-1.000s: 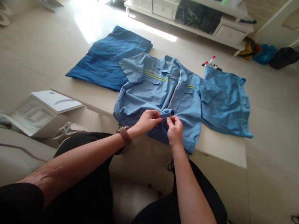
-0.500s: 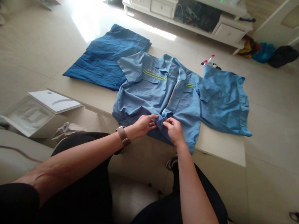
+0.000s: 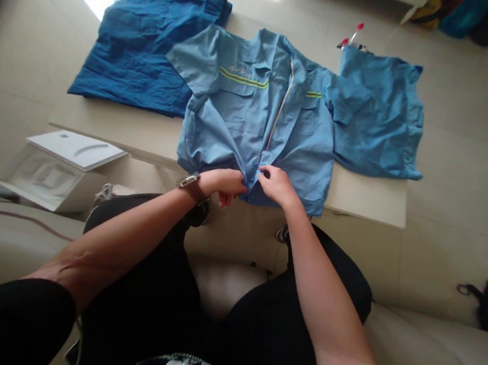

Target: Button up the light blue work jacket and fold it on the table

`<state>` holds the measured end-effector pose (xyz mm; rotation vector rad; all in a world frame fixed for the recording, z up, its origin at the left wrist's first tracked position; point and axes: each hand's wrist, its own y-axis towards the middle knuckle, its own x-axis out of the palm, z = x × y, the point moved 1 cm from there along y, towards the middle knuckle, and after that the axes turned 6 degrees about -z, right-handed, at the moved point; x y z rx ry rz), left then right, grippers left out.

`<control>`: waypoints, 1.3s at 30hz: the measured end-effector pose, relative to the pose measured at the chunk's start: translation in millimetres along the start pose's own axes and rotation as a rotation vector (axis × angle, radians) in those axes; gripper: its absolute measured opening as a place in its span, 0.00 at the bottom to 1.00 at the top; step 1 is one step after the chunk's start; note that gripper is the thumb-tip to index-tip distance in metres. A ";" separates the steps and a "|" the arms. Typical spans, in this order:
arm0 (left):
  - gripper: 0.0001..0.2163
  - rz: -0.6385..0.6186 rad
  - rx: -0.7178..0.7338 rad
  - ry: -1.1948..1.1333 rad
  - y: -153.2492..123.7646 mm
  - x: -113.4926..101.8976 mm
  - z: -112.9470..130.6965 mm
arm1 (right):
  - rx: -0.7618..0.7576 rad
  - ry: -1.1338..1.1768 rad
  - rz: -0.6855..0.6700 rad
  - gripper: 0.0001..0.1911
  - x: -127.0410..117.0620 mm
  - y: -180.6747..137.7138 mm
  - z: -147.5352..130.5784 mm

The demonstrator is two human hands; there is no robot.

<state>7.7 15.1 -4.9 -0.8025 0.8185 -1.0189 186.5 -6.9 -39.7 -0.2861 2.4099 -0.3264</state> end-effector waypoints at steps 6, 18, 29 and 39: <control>0.11 0.702 0.179 0.366 -16.3 -25.1 1.1 | 0.007 -0.044 0.145 0.14 -6.8 -4.5 -9.9; 0.23 0.578 0.475 0.692 -13.3 -17.1 -4.1 | -0.002 0.050 0.378 0.14 -18.8 -12.3 -20.4; 0.16 0.532 0.299 0.634 -21.2 -17.2 -6.5 | -0.010 0.192 0.715 0.18 -39.1 -6.2 -8.5; 0.20 0.633 0.189 0.696 -7.3 -11.0 -11.8 | -0.012 0.234 0.682 0.19 -38.1 -5.2 -2.5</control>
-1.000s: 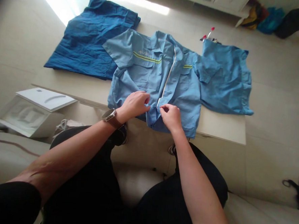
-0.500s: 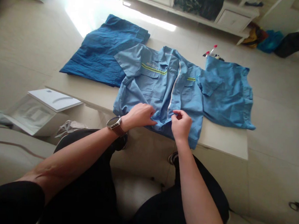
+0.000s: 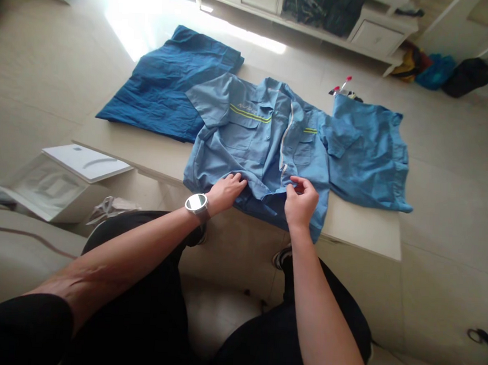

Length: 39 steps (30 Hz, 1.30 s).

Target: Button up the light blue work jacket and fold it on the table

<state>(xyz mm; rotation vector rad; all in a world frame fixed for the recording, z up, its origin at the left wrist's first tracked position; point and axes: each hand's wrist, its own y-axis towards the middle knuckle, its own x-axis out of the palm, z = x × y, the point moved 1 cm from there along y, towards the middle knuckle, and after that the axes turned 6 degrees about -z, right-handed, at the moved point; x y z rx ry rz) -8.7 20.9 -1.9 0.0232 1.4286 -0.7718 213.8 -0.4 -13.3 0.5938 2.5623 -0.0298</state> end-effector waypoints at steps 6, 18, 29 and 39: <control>0.17 -0.073 0.030 -0.075 2.8 4.7 -5.4 | 0.011 0.009 -0.027 0.20 -1.3 -0.3 4.1; 0.04 -0.442 0.244 -0.294 9.0 -17.3 -9.2 | 0.062 -0.038 -0.202 0.18 3.7 -6.8 -10.0; 0.18 0.039 0.199 -0.179 20.9 10.0 3.5 | 0.064 -0.093 -0.246 0.23 7.8 -10.2 -8.0; 0.15 0.070 0.109 -0.243 31.5 17.8 14.8 | 0.011 -0.147 -0.318 0.20 10.6 -13.4 -8.4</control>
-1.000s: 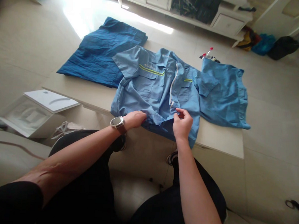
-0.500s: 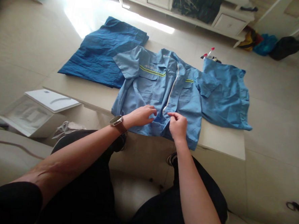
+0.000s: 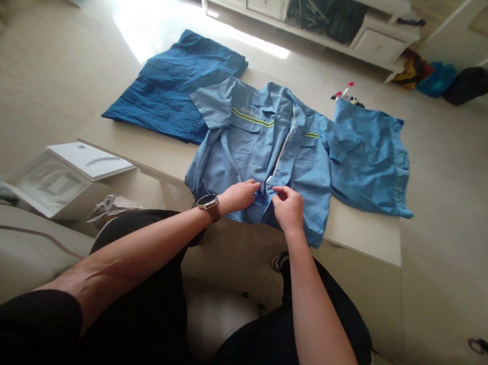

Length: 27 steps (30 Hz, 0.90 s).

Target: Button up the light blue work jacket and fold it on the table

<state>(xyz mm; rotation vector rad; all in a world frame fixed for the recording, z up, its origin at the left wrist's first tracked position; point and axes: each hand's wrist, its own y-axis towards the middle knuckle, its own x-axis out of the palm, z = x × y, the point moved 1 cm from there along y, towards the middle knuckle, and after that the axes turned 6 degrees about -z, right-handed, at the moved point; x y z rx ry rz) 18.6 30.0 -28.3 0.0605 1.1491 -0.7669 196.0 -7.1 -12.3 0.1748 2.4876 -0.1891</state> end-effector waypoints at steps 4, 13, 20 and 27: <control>0.14 0.049 -0.052 -0.038 2.3 0.5 3.6 | -0.001 0.006 -0.012 0.20 -4.7 -1.2 2.3; 0.11 0.171 -0.128 -0.103 2.3 -21.1 5.9 | -0.018 0.017 0.103 0.22 -15.0 -4.6 11.5; 0.11 0.268 -0.062 -0.170 -2.7 -36.7 7.7 | -0.065 -0.089 0.152 0.27 -14.6 -6.9 -0.5; 0.12 0.255 0.060 -0.168 -5.5 -37.9 6.3 | -0.213 -0.203 0.143 0.25 -3.6 -12.9 -18.0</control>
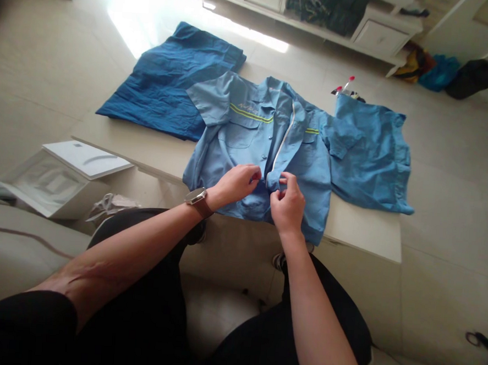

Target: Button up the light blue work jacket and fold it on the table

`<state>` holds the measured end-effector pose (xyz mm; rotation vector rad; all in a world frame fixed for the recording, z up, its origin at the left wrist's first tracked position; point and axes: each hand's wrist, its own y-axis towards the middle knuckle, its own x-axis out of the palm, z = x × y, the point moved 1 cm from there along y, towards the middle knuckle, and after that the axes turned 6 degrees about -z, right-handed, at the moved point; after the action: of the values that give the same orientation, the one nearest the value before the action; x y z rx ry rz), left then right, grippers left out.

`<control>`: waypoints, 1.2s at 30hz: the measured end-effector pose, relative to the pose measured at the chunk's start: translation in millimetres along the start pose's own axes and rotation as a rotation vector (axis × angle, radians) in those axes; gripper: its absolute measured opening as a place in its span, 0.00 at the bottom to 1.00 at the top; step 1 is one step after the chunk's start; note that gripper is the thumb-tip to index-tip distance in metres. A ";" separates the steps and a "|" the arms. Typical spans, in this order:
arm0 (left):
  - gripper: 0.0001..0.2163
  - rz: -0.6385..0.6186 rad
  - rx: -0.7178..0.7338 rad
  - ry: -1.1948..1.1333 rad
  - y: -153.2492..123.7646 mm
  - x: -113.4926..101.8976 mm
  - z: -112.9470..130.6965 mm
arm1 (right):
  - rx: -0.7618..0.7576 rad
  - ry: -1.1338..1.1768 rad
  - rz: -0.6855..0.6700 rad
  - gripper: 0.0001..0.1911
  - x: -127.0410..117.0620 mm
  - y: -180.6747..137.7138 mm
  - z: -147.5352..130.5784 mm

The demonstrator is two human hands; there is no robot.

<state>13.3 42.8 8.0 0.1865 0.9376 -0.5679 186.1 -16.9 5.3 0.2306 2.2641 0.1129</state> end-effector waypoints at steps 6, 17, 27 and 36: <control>0.11 0.017 0.069 -0.060 0.6 2.9 -1.3 | -0.045 0.168 -0.001 0.22 14.1 1.3 -1.9; 0.12 0.097 0.012 -0.213 5.8 17.2 -6.3 | 0.007 0.361 -0.028 0.20 24.4 1.3 4.1; 0.11 0.039 -0.130 -0.438 5.4 9.7 -1.7 | 0.019 0.421 -0.046 0.14 21.3 2.8 5.7; 0.11 -0.004 -0.058 -0.554 5.6 10.8 -2.1 | 0.044 0.366 -0.037 0.11 20.5 6.6 8.0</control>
<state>19.8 44.2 -2.5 -0.0284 0.4149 -0.5561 180.0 -6.2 -14.1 0.2042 2.6353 0.0917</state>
